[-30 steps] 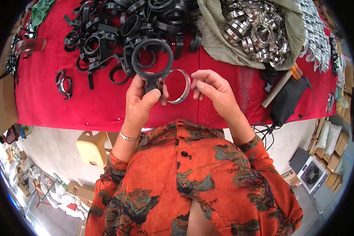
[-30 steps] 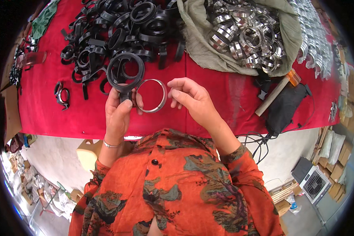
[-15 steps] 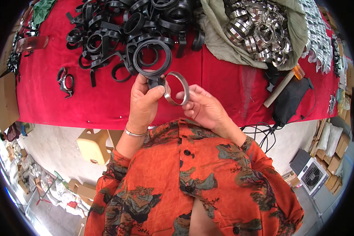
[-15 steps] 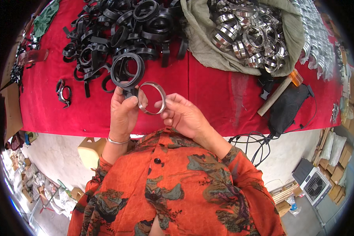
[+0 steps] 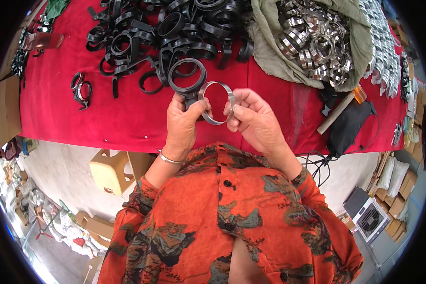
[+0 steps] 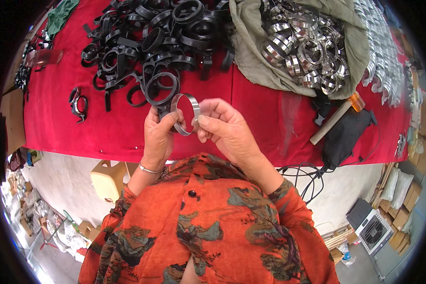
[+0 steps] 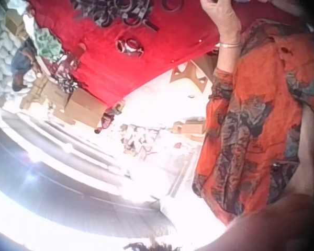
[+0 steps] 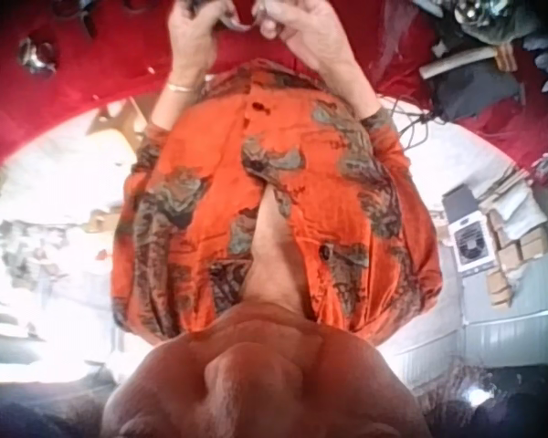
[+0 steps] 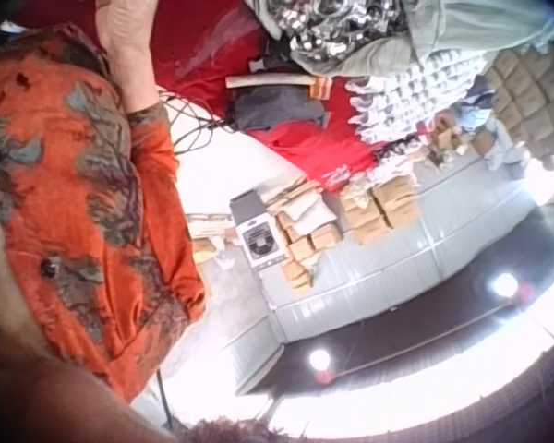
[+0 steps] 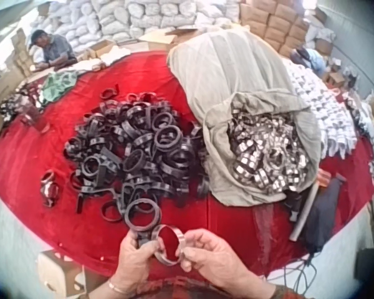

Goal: Manually assembling and hammering components for plastic or metal handles/lids in a factory setting.

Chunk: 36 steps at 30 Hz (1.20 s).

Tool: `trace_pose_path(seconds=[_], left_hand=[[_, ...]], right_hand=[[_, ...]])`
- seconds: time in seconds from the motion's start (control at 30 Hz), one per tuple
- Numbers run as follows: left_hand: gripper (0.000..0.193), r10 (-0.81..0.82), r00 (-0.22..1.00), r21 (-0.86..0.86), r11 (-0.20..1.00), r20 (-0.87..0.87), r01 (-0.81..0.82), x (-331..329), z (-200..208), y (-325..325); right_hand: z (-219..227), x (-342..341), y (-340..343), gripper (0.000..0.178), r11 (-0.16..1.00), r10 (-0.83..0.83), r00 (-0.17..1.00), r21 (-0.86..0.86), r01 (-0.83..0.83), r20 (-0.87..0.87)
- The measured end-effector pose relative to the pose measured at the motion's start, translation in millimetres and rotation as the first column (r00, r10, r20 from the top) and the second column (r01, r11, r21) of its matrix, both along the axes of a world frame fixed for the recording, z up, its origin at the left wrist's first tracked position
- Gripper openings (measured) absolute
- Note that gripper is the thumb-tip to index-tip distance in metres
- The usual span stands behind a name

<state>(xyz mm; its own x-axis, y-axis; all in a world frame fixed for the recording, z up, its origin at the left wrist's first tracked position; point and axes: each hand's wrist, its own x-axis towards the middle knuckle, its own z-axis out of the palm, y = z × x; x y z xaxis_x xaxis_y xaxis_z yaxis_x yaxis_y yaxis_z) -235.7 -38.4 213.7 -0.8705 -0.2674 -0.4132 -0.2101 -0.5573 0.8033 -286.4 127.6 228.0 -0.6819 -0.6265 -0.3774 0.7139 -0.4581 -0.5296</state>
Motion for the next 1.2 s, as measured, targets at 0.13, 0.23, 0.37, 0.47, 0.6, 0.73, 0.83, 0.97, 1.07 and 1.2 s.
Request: trace_pose_path(seconds=[0.13,0.23,0.37,0.47,0.6,0.73,0.83,0.97,1.07,1.2], left_hand=[[0.021,0.039,0.999,0.073,0.997,0.01,-0.04,2,-4,-2],[0.02,0.084,0.995,0.106,0.99,0.055,-0.09,2,-2,4],[0.02,-0.084,0.993,-0.024,0.996,0.079,0.086,10,-14,-3],[0.024,-0.232,0.969,-0.244,0.938,0.085,0.246,17,-15,-9],[0.028,-0.331,0.94,-0.365,0.868,0.082,0.337,13,2,-4],[0.028,-0.372,0.927,-0.385,0.85,0.046,0.36,14,-1,-7],[0.025,-0.373,0.928,-0.344,0.872,-0.01,0.347,17,-6,-9],[0.027,-0.327,0.945,-0.363,0.881,-0.003,0.304,17,-11,-6],[0.028,-0.282,0.959,-0.336,0.903,0.002,0.266,16,-10,-3],[0.029,-0.253,0.967,-0.236,0.939,0.012,0.248,16,-7,1]], right_hand=[[-5,14,-7,0.013,0.998,0.031,0.997,-0.06,-0.026,0.076],[-7,16,-10,0.013,0.999,0.007,0.998,-0.035,-0.005,0.066],[14,-8,-2,0.009,0.878,0.159,0.747,0.438,0.192,-0.645],[16,-22,-6,0.012,0.746,0.419,0.301,0.514,0.425,-0.857],[4,-14,-13,0.02,0.724,0.5,0.22,0.543,0.425,-0.838],[2,-9,-17,0.023,0.724,0.511,0.207,0.548,0.419,-0.834],[4,-8,-18,0.023,0.73,0.497,0.216,0.54,0.42,-0.84],[2,0,-23,0.023,0.742,0.457,0.226,0.509,0.436,-0.86],[0,3,-23,0.022,0.728,0.462,0.224,0.511,0.457,-0.858],[2,4,-22,0.021,0.708,0.496,0.223,0.539,0.456,-0.839]])
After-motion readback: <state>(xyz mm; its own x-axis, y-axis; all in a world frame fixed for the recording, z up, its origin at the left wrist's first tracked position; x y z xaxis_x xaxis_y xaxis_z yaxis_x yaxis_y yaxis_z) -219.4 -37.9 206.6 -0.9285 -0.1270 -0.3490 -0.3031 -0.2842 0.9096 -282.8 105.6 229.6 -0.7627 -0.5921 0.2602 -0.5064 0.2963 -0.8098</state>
